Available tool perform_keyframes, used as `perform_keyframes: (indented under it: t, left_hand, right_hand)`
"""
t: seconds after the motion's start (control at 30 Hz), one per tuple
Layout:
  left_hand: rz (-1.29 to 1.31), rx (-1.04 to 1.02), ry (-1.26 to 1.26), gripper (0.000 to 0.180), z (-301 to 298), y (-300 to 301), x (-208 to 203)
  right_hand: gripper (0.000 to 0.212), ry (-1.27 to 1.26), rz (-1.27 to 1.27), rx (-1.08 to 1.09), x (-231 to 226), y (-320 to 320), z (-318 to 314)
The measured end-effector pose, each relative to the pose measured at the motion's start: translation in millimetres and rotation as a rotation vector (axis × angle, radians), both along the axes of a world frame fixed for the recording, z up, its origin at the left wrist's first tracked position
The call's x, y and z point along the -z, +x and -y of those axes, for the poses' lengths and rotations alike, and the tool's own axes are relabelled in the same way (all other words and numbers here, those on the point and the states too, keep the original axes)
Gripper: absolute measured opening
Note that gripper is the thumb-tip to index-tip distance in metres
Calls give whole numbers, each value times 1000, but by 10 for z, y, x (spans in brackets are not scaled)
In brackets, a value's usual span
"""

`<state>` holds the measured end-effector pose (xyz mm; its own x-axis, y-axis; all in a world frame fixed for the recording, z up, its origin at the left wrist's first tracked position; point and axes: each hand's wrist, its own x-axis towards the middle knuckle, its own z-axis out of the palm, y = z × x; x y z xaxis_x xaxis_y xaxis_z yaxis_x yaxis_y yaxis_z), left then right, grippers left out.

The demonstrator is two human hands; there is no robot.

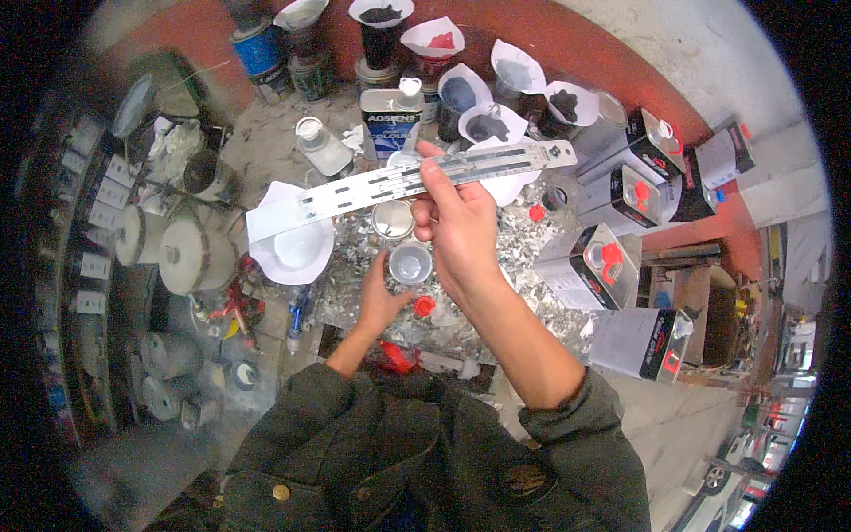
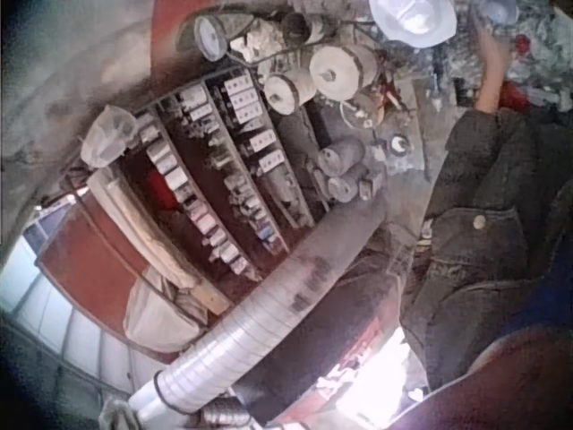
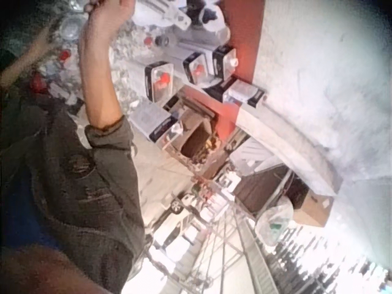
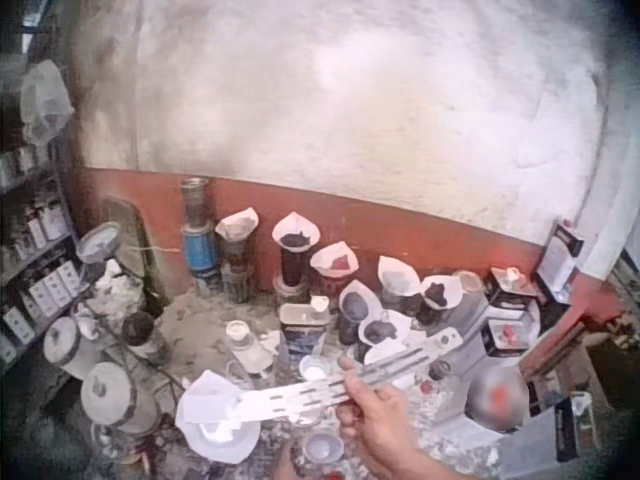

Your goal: The person retrieves a paint sprayer and a small container, then pours liquid from a large paint can into the container. They add a smaller amount from a bottle and stir the mixture with a metal stick. The person pours the mixed paint into a funnel and continues stirring.

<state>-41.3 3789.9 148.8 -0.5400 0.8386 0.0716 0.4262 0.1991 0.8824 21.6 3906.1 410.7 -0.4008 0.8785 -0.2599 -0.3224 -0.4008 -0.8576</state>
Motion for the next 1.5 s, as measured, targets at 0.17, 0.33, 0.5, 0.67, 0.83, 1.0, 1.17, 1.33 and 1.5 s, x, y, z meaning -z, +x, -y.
perform_keyframes:
  t: [0.17,0.33,0.5,0.67,0.83,1.0,1.17,1.33,1.5]
  left_hand:
    - [70,32,-54,36,870,-491,-786]
    - [-227,-242,203,18,1238,-975,-1701]
    - [-491,-202,275,35,1139,-1231,-1788]
    - [-595,36,190,20,946,-1377,-1889]
    - [-630,25,155,20,872,-1432,-1907]
    - [-615,3,178,15,869,-1472,-1881]
    - [-599,-22,214,17,841,-1432,-1918]
    - [-541,-74,227,18,840,-1388,-1876]
    - [-505,-83,227,19,821,-1397,-1855]
  right_hand:
    - [45,16,22,-20,88,23,-51]
    - [43,51,44,-24,285,-11,-122]
    - [47,58,-15,-61,545,112,-246]
    - [48,107,-31,-47,520,205,-286]
    - [45,97,37,-1,359,154,-230]
    - [46,80,63,15,291,122,-194]
    - [45,82,37,36,287,200,-198]
    - [42,71,8,44,290,280,-219]
    - [40,79,3,44,299,289,-237]
